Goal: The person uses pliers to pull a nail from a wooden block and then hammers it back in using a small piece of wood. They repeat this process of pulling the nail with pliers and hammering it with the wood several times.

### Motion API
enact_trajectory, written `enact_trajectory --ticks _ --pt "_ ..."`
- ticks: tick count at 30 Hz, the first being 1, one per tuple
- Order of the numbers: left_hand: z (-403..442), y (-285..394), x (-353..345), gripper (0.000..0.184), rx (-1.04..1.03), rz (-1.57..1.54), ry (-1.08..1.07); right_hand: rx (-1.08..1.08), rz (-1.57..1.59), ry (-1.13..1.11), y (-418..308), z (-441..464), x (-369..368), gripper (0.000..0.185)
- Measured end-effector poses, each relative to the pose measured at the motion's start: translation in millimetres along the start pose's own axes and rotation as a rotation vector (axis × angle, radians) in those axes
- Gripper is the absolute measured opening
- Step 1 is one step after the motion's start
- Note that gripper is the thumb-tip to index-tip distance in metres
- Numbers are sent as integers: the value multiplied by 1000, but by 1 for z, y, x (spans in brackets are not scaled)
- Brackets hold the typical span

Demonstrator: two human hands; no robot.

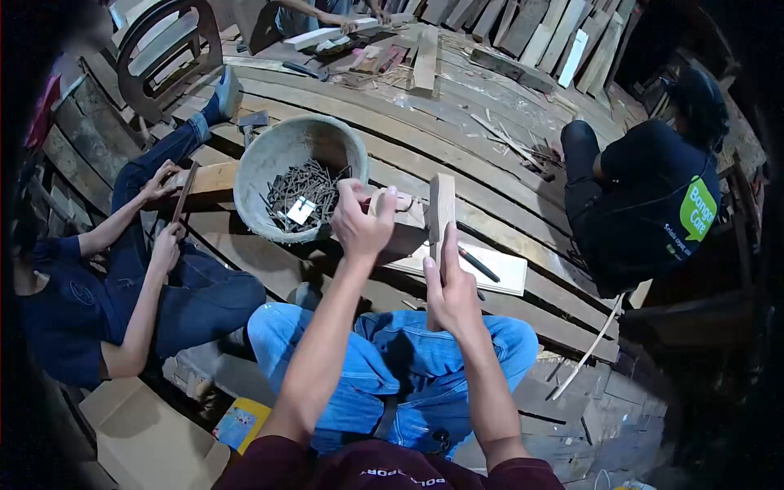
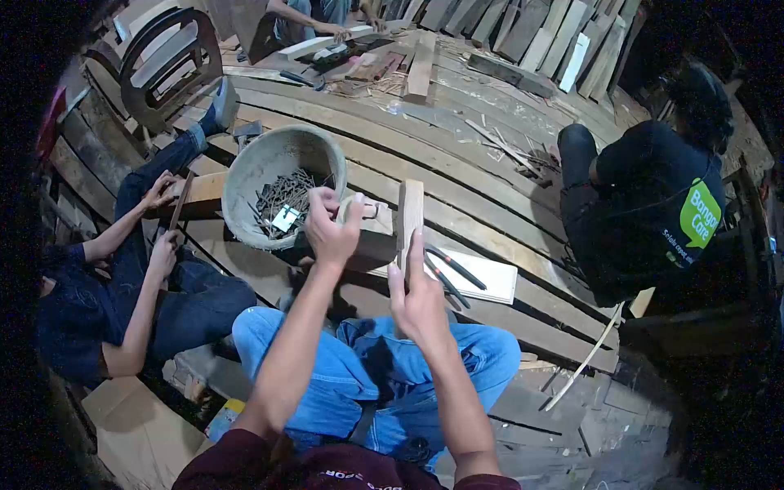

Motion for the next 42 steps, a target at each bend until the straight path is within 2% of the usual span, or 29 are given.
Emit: enact_trajectory --ticks 1,2,3,5,6,7,9,12,14,16,20,22,23,26,31,34,35,37,40,42 --pt "6 5 3 38 -171 -4 -61 -8 -17 -37 1 3 2 71" --pt "11 9 4 40 -342 -9 -121 178 -54 60 -2 6 4 74" --pt "14 9 -1 60 -583 34 -179 129 -38 16 6 8 4 75" --pt "11 14 -3 72 -553 -175 -358 0 -46 -68 9 15 10 78" --pt "9 18 -5 77 -538 -284 -445 31 -33 -47 9 16 13 79" --pt "2 13 -8 89 -406 -251 -513 60 -22 -28 11 17 16 79" --pt "-3 11 -11 77 -415 -199 -439 169 -28 28 17 19 16 82" --pt "-12 4 -12 63 -402 -172 -338 -37 -69 -124 -6 2 16 83" --pt "-19 10 -9 58 -382 -194 -304 -92 48 -156 -22 -10 19 82" --pt "-25 13 -4 57 -454 -181 -252 299 -125 70 -26 -10 15 81" --pt "-30 11 -3 55 -454 -154 -141 -91 -11 -187 -27 14 16 81" --pt "-28 12 -5 60 -414 -116 -170 -108 -91 -254 -26 21 17 82" --pt "-30 9 -5 60 -422 -119 -175 55 -133 -164 -29 18 18 84" --pt "-31 8 -7 60 -420 -158 -149 203 -189 -127 -33 -9 17 87" --pt "-42 13 -7 56 -416 -99 -105 44 -279 -202 -37 22 16 84" --pt "-45 11 -6 55 -445 -92 -106 59 -257 -203 -39 10 13 84" --pt "-45 9 -5 51 -438 -96 -104 299 -250 -78 -45 0 13 86" --pt "-46 4 -5 48 -433 -87 -81 267 -278 -113 -39 -7 13 87" --pt "-47 12 -5 46 -425 -70 -80 16 -229 -222 -40 10 15 86" --pt "-47 8 -6 46 -424 -101 -86 29 -217 -206 -41 17 13 85"
Point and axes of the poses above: each hand's wrist, its own z-axis towards the middle knuckle, its own x-axis out of the back of the hand, y = z × x, the point moved 6 cm from there along z, towards the middle knuckle, and after that the axes turned 1 degree about -z, right-handed, at the moved point
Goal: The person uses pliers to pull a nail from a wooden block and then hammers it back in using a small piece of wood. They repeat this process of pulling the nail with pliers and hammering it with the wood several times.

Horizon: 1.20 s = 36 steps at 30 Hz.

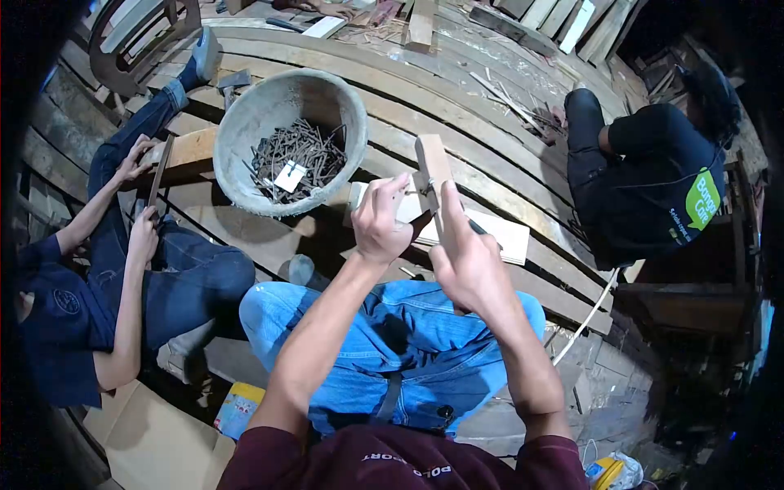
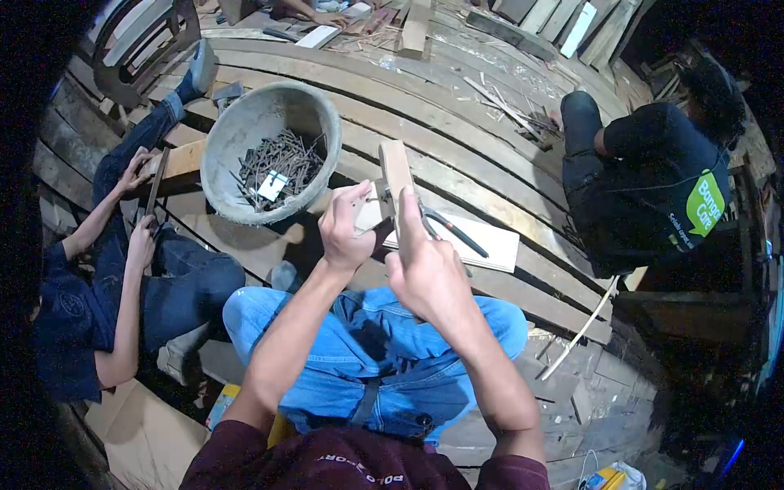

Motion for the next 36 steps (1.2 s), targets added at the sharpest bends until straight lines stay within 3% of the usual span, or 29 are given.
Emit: enact_trajectory --ticks 7,8,12,15,17,18,22,26,32,34,36 --pt "-1 2 -2 45 -13 0 12 142 27 73 8 -11 -1 85" --pt "2 4 -2 45 4 -17 14 14 28 -26 4 0 3 83" --pt "5 6 2 48 -7 -48 -12 -64 22 -36 3 13 -5 86" --pt "4 -1 4 47 -16 -13 -7 292 -77 188 1 -10 -8 87" --pt "3 0 2 45 -24 -25 2 238 -32 147 0 -16 -7 85" --pt "3 1 -1 44 -13 15 30 69 61 32 7 -11 -5 85" --pt "9 2 0 53 3 15 -19 -8 -18 -6 4 9 -3 86" --pt "1 -6 -1 53 -29 2 -16 251 -76 165 -1 -24 -5 86" --pt "1 15 -15 56 -43 37 -94 -81 -35 -7 16 0 11 86" --pt "4 17 -10 53 -64 -19 -57 103 -100 107 17 -19 3 87" --pt "7 8 -2 48 -6 1 -17 153 -18 79 13 -44 -4 91"
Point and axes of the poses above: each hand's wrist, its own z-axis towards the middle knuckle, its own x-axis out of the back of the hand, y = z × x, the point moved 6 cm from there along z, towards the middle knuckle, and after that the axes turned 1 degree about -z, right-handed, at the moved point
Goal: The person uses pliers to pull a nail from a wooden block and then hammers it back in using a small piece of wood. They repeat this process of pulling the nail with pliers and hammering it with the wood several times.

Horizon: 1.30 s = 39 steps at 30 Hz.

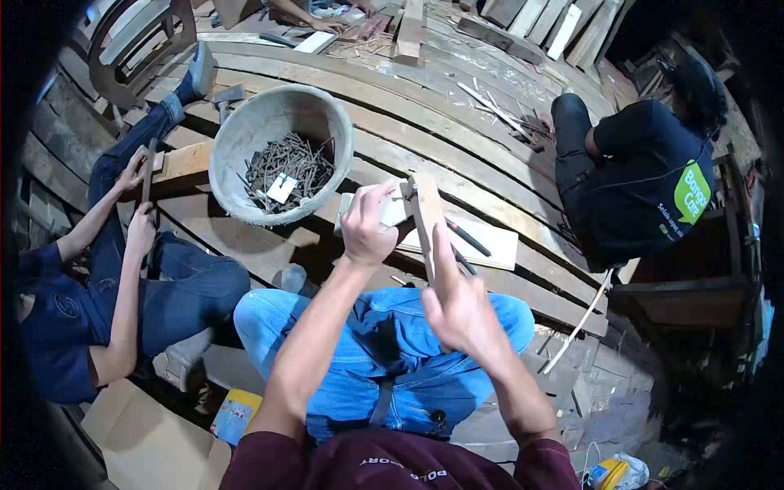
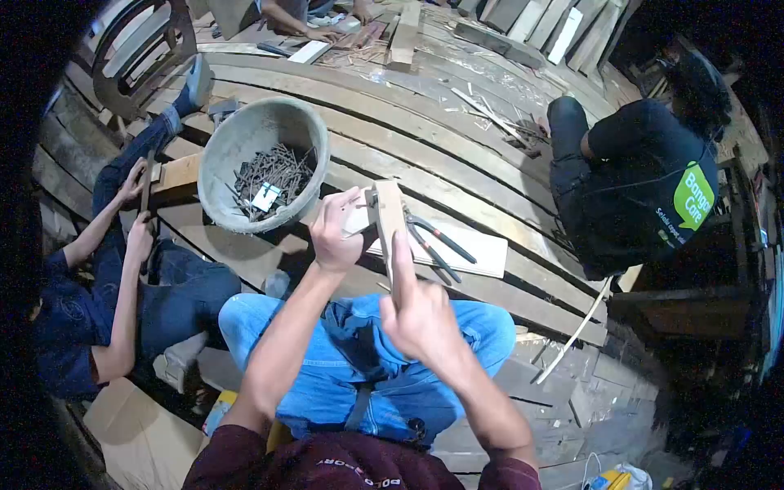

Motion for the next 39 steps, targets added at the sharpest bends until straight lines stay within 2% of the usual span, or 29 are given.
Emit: enact_trajectory --ticks 2,4,5,8,11,15,18,19,21,22,24,27,28,29,30,32,34,36,38,39 --pt "0 -5 3 58 -31 41 36 -8 39 -36 0 -1 -4 90" --pt "-7 -8 5 55 -29 11 -4 -10 -55 -30 7 30 -4 86" --pt "-9 -9 4 56 -26 28 5 -124 -34 -95 4 46 0 83" --pt "-6 -5 6 56 -53 33 5 -63 -41 -23 2 37 -14 84" --pt "-7 -10 4 47 -40 16 16 33 -10 9 -3 9 -7 90" --pt "-3 -2 1 48 -14 0 15 -103 -73 14 13 45 -7 87" --pt "-6 -11 5 49 0 -1 16 -117 -122 31 2 45 -13 87" --pt "-6 -11 5 48 1 4 8 62 -147 143 -4 31 -13 89" --pt "-9 -13 5 46 -34 24 -6 123 -115 123 -4 12 -12 91" --pt "-11 -14 2 48 -48 17 29 -8 -65 -3 1 7 -12 91" --pt "-4 -5 3 51 14 16 6 -107 -70 -42 5 31 -2 86" --pt "-8 -8 3 57 -10 6 21 -114 -156 28 18 57 -11 84" --pt "-8 -10 6 58 -9 6 33 -137 -10 8 11 48 -12 86" --pt "-9 -11 8 60 0 -1 0 -16 -74 62 0 27 -13 86" --pt "-9 -11 7 60 -78 64 32 107 -141 113 -7 8 -12 87" --pt "-8 -2 8 59 -63 9 39 -47 -100 -35 3 1 -10 89" --pt "-6 -2 7 58 -28 28 31 -44 -197 -27 18 23 -4 88" --pt "-8 1 10 58 -39 32 -1 -207 -39 -53 24 50 10 83" --pt "-3 -2 8 57 -22 32 28 -205 -56 -57 12 40 6 87" --pt "-3 -5 7 58 -14 14 44 -89 -53 18 13 20 -6 89"
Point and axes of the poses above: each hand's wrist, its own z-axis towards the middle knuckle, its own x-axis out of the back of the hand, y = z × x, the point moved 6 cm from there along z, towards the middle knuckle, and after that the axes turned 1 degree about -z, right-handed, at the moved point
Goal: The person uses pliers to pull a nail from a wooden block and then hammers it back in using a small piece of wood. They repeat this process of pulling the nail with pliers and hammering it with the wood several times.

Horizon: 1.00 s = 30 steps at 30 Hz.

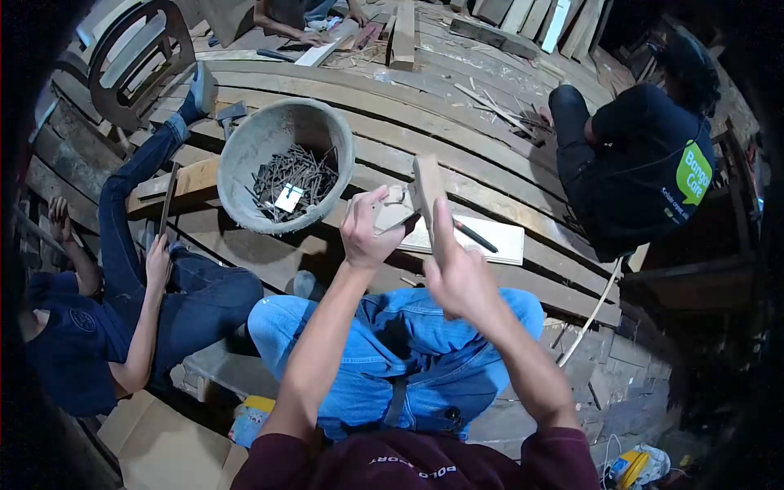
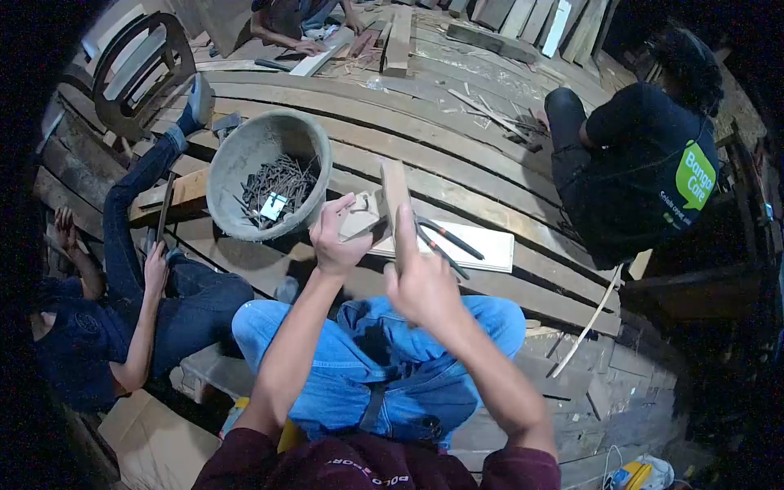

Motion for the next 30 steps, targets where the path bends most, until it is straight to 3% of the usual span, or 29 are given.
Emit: enact_trajectory --ticks 4,7,9,13,17,21,23,25,27,28,29,30 --pt "-4 -1 -1 58 6 -34 -13 58 7 39 -2 -12 0 86" --pt "-3 1 2 55 37 -6 -52 -86 62 -74 1 36 7 81" --pt "-4 -3 2 52 4 -4 -34 67 -16 39 -6 24 -2 83" --pt "-13 -5 4 47 -39 -76 -65 39 40 -80 -13 -20 4 87" --pt "-2 -11 3 55 58 -153 -131 4 67 -180 -1 -14 11 90" --pt "7 -12 8 76 122 -182 -251 88 20 -114 7 -17 17 93" --pt "4 -22 4 96 351 -396 -318 96 22 -123 14 -20 17 88" --pt "4 -22 4 101 370 -449 -323 57 31 -135 20 -22 20 85" --pt "-12 -33 -5 99 357 -620 -271 33 66 -113 20 -23 25 75" --pt "-17 -31 -8 84 449 -742 -230 43 82 -74 19 -24 27 71" --pt "-15 -26 -3 63 364 -617 -147 53 97 -32 19 -25 29 67" --pt "-18 -25 -5 53 432 -577 -100 83 77 1 20 -25 29 65"
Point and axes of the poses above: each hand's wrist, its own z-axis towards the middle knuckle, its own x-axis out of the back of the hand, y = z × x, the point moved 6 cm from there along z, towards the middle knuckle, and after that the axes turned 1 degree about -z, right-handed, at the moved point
